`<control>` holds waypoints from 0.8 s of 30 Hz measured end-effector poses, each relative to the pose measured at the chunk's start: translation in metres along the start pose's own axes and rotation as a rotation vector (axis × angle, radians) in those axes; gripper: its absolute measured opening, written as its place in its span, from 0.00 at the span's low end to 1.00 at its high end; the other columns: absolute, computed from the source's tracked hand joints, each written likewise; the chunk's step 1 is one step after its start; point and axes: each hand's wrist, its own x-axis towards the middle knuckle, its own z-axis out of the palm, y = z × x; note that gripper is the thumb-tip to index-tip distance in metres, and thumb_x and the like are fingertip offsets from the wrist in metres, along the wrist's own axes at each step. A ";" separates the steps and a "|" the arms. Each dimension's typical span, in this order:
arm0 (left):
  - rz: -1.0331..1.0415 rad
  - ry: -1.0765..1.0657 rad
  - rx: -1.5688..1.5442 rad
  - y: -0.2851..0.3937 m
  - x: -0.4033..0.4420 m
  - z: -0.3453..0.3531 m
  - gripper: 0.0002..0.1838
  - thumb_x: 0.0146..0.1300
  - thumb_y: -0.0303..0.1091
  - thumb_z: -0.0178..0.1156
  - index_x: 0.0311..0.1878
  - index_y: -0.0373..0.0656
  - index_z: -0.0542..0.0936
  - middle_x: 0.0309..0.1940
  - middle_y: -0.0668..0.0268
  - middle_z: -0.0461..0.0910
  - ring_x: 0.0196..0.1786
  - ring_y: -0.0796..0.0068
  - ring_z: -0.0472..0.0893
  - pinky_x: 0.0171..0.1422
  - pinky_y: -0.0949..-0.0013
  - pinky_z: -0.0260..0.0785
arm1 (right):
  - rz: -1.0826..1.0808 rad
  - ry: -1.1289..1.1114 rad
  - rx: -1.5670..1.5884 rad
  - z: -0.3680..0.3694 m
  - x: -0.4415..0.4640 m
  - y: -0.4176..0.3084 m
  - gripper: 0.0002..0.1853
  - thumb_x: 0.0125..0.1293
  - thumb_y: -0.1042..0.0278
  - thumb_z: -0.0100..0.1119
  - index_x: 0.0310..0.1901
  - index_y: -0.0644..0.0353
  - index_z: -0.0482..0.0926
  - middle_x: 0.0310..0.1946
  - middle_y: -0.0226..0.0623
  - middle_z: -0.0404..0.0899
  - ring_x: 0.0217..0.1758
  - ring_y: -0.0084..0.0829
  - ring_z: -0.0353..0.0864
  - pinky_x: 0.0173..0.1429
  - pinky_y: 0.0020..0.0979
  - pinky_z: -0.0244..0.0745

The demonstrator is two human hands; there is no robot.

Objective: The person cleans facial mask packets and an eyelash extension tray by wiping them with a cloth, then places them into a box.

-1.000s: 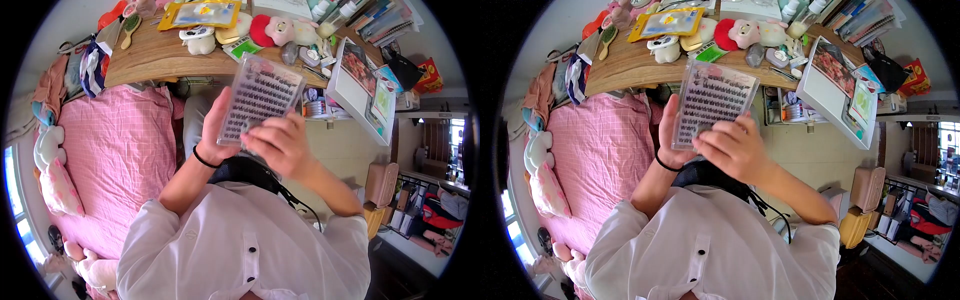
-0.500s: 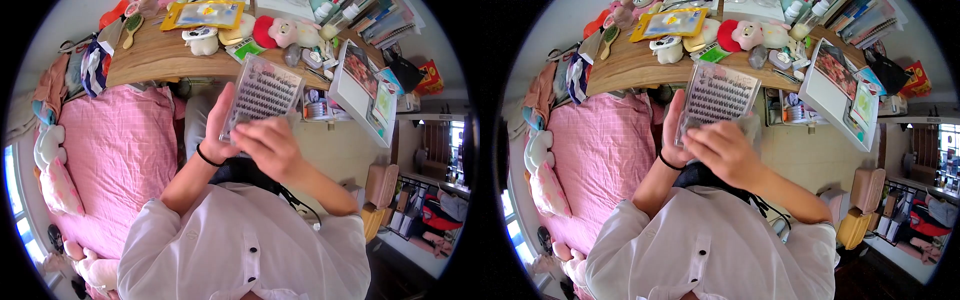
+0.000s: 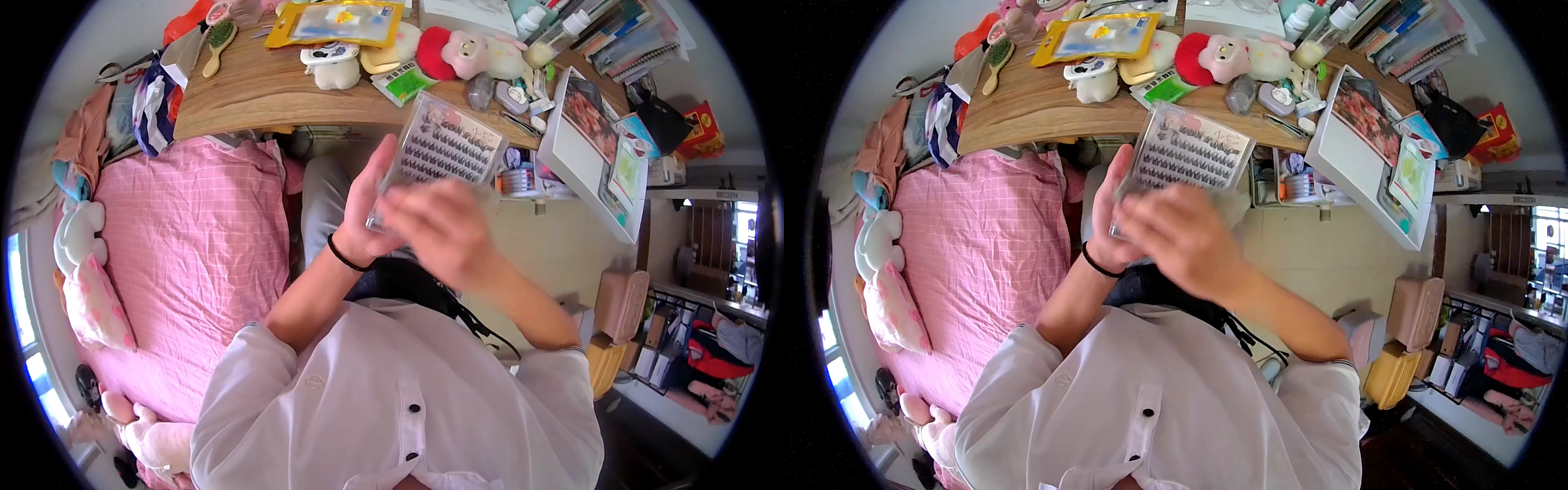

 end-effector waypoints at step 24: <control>0.035 -0.073 0.159 -0.010 0.009 -0.010 0.37 0.76 0.64 0.42 0.71 0.43 0.72 0.66 0.53 0.77 0.67 0.52 0.77 0.75 0.47 0.64 | 0.004 0.073 -0.131 -0.017 0.002 0.026 0.14 0.54 0.72 0.69 0.45 0.59 0.87 0.43 0.32 0.83 0.44 0.35 0.81 0.46 0.36 0.77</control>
